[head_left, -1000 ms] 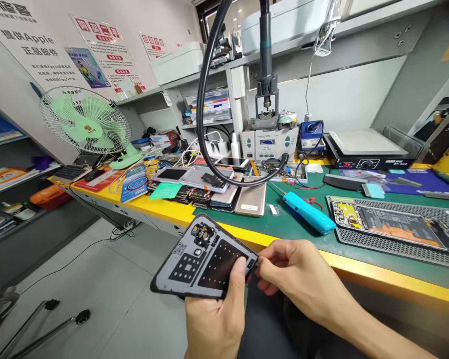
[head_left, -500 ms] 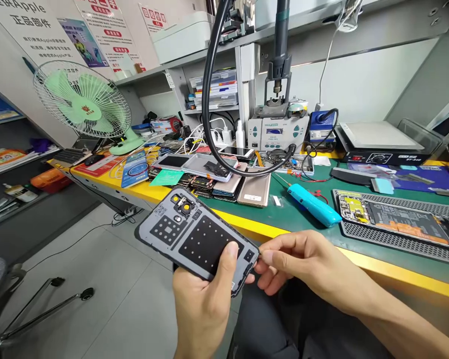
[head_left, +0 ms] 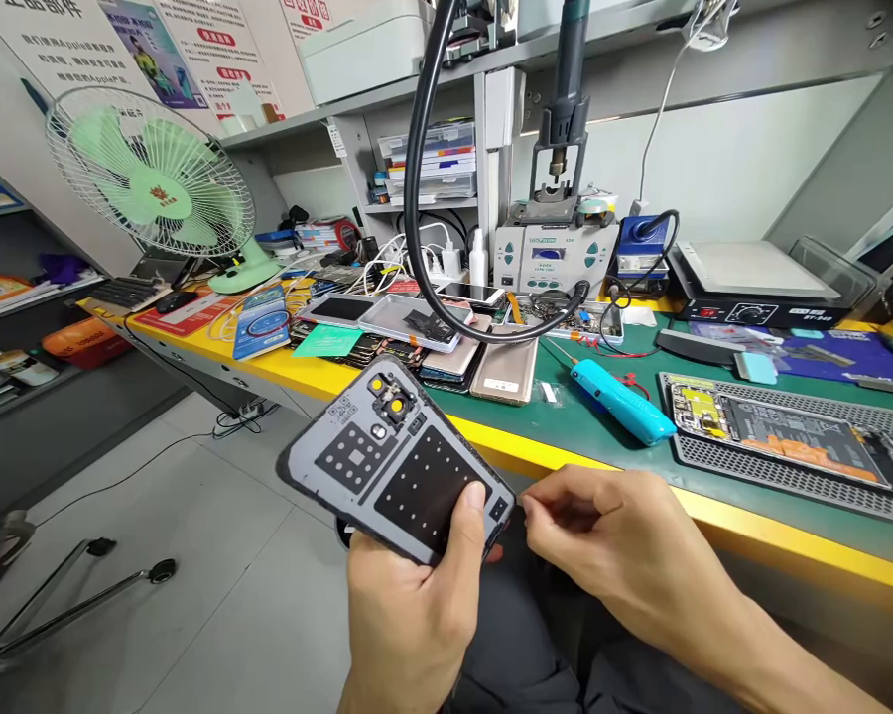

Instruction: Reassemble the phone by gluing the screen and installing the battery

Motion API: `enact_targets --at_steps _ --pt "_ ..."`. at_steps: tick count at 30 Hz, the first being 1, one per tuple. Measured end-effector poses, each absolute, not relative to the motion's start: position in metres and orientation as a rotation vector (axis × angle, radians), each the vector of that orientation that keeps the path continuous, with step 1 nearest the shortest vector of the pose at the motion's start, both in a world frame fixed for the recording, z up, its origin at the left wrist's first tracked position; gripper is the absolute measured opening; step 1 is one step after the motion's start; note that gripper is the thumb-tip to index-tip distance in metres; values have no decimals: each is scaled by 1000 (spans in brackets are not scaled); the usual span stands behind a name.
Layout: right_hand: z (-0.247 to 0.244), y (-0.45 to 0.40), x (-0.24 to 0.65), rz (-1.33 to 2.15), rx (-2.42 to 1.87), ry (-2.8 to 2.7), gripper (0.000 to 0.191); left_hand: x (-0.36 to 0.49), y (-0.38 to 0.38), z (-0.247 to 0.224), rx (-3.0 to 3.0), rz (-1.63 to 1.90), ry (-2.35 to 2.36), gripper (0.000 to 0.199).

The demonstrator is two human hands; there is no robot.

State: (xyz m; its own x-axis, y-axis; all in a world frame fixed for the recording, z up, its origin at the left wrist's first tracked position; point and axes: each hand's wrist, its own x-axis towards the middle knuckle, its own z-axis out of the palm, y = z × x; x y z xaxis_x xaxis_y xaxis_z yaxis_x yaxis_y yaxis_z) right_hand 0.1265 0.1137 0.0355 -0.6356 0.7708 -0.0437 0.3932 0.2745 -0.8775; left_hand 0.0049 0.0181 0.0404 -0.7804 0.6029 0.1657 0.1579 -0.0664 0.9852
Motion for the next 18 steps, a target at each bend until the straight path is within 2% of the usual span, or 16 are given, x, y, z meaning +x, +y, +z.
enact_targets --at_steps 5,8,18 --pt "36 122 134 1828 -929 -1851 31 -5 17 48 658 1719 1718 24" --pt "34 123 135 2039 -838 -1710 38 -13 18 49 567 1688 1606 23" --pt "19 116 116 2083 -792 -1640 30 -24 7 48 653 1747 1723 23"
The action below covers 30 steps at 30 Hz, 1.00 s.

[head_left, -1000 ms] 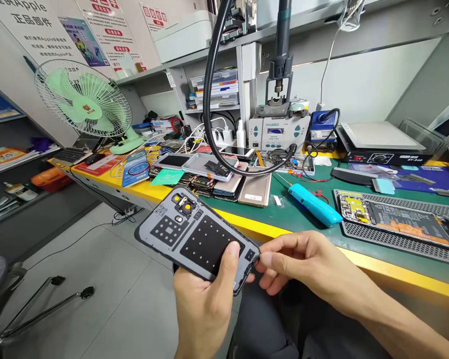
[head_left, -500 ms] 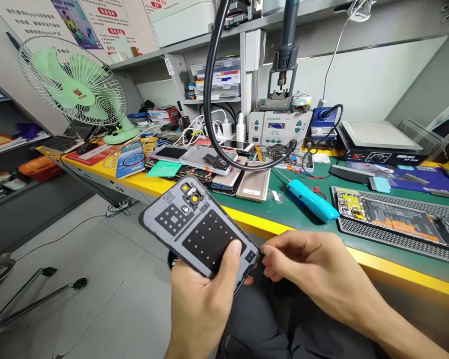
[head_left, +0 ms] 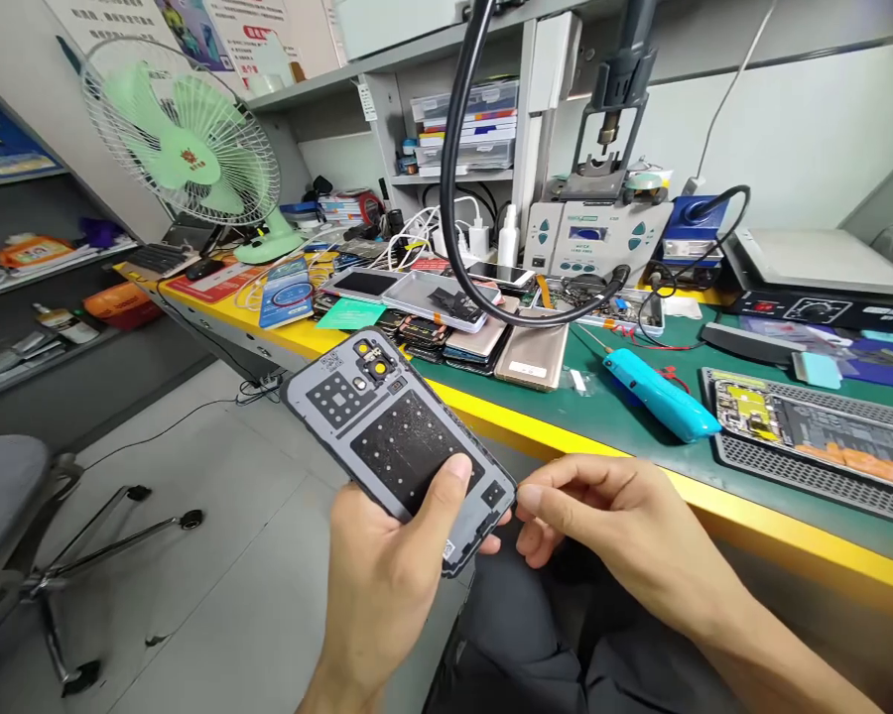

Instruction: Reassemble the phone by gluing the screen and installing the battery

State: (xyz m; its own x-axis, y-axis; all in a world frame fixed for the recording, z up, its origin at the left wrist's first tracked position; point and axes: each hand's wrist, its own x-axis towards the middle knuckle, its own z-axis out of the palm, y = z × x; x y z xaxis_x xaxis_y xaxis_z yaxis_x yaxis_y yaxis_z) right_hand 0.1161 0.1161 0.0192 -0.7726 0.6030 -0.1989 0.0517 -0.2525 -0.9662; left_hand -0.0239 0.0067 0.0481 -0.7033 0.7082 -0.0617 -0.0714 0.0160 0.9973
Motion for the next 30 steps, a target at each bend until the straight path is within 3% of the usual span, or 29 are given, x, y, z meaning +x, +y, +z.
enact_targets --at_steps 8,13,24,30 --pt "-6 115 43 2359 -638 -1584 35 -69 -27 47 543 1831 1971 20" --pt "-34 112 -20 2488 -769 -1610 19 -109 -60 38 345 1882 2116 23" --pt "-144 107 -181 2302 -1447 -1820 36 -176 -100 -2 32 1916 2083 23" --pt "-131 105 -185 2262 -1258 -1943 33 -186 -96 -13 53 1950 1959 24"
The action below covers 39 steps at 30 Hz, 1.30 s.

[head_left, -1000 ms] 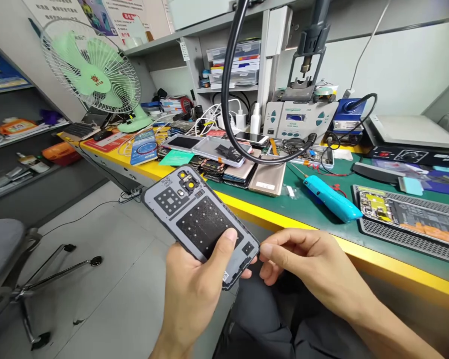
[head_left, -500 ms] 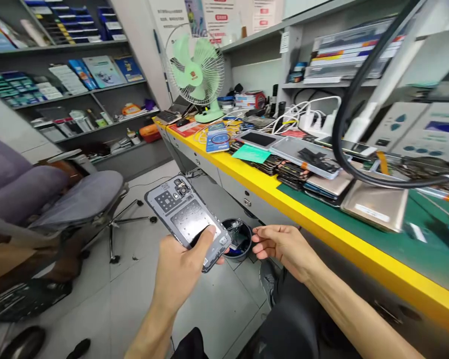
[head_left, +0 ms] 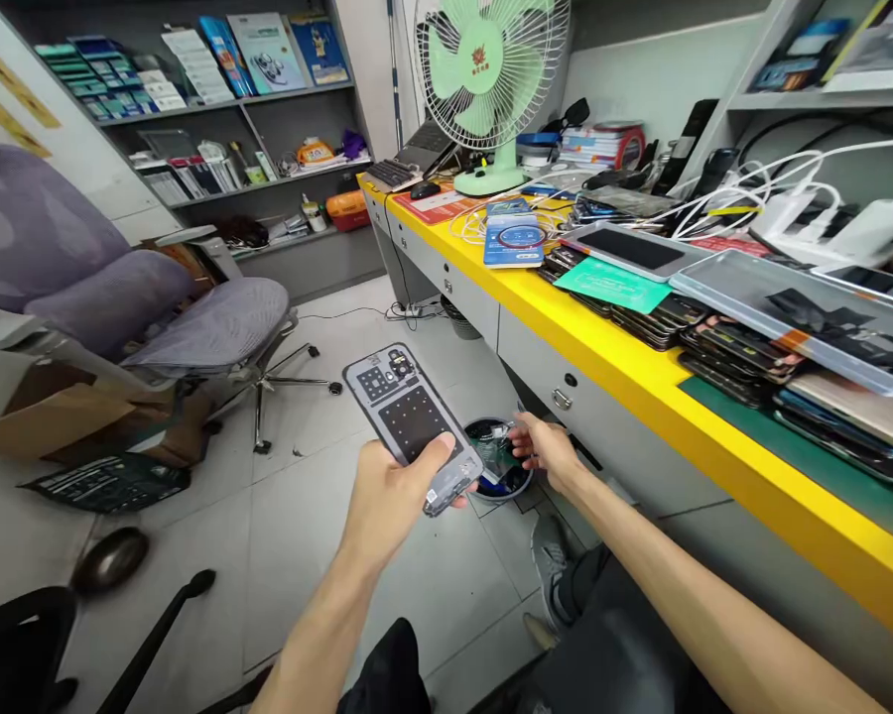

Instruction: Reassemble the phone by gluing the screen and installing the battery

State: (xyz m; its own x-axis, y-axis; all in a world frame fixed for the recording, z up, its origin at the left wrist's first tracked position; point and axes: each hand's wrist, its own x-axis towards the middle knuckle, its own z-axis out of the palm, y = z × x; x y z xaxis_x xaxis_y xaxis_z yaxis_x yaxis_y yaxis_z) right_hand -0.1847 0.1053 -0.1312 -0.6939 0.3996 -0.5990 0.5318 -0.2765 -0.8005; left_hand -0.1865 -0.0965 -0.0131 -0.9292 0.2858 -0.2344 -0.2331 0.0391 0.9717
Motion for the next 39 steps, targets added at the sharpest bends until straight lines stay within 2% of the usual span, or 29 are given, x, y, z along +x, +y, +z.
enact_targets --at_steps 4,6,11,18,22,26,30,33,36,39 --pt "-79 102 -133 -2252 814 1893 29 -180 -88 -3 127 1931 1916 23" --pt "-49 98 -100 -2255 680 1901 34 -173 -83 4 212 1899 1916 21" --pt "-3 86 -43 -2156 801 2104 32 -147 -65 23 447 1775 1967 27" --pt "4 89 -4 -1886 939 2507 26 -115 -42 32 553 1658 2009 23" --pt "3 93 18 -1920 954 2563 18 -104 -30 31 707 1533 2004 30" --pt "1 101 37 -1952 981 2596 18 -84 -15 37 711 1515 2045 32" --pt "2 113 58 -2283 990 2259 13 -69 -3 44 697 1557 1973 27" --pt "4 122 73 -2516 908 1963 23 -64 4 47 722 1543 1905 26" --pt "5 126 82 -2607 775 1870 34 -59 8 49 758 1524 1899 27" --pt "4 123 85 -2631 753 1853 35 -54 10 50 772 1542 1912 27"
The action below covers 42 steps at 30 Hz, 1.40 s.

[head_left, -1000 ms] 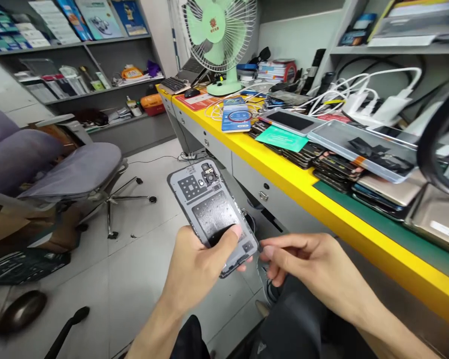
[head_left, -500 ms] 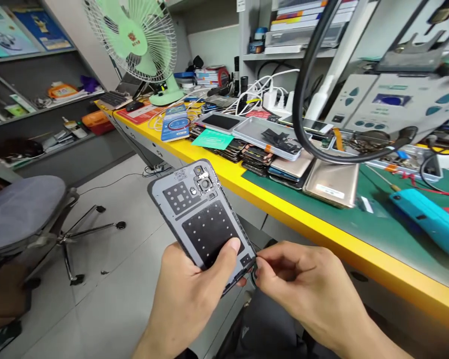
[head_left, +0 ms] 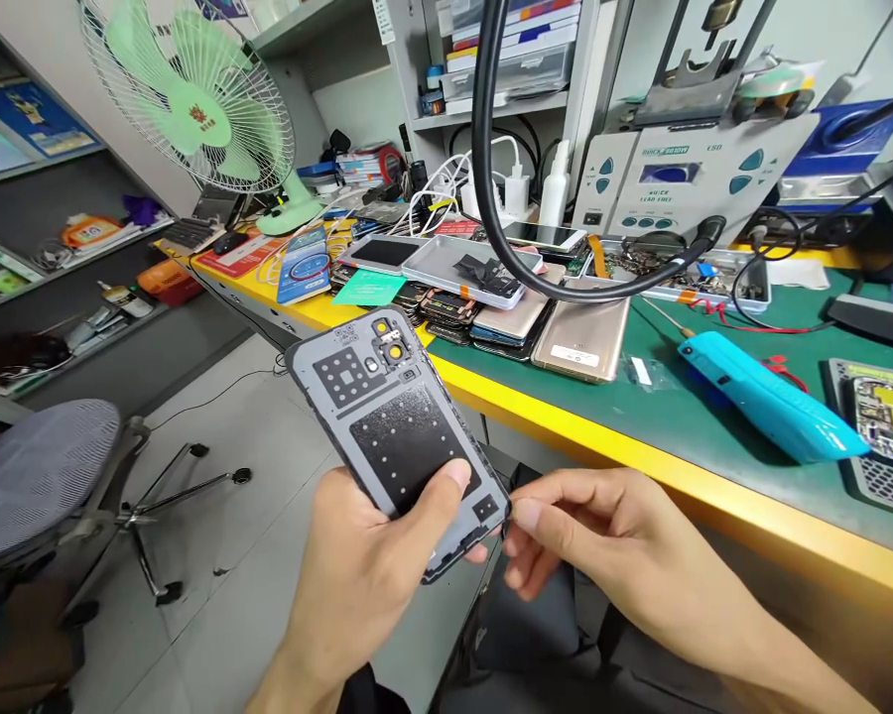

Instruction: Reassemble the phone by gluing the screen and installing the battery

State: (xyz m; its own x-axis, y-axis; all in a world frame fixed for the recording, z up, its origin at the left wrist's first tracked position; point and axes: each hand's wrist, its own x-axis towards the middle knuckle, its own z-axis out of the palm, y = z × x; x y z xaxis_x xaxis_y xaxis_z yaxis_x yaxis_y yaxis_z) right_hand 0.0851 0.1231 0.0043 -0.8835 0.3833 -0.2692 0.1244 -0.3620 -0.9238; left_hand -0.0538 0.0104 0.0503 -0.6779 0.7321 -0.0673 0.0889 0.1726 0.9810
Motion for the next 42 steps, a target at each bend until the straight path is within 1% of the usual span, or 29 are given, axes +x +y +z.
enact_targets --at_steps 2,5,7,9,17,23,27,30,33,37,42 --pt "4 120 85 2307 -736 -1677 31 -51 11 50 769 1534 1920 27" --pt "2 116 83 2229 -797 -1671 20 -50 10 50 745 1492 1927 25" --pt "1 115 83 2250 -773 -1653 13 -50 10 50 751 1468 1931 25" --pt "1 116 84 2286 -735 -1642 10 -50 9 50 763 1455 1920 25" --pt "-3 127 90 2295 -724 -1712 11 -52 7 52 792 1399 1881 24" --pt "-6 132 94 2437 -704 -1598 22 -54 6 50 741 1446 1864 19" --pt "-8 129 93 2519 -703 -1492 24 -52 6 51 746 1445 1883 21" --pt "-9 125 89 2493 -734 -1490 30 -51 6 50 772 1462 1888 22" --pt "-11 120 84 2525 -669 -1444 33 -49 6 47 818 1507 1906 25" --pt "-15 113 80 2644 -597 -1197 28 -45 5 40 831 1628 1968 33" --pt "-16 109 76 2743 -594 -1011 20 -42 0 32 735 1746 1940 29"
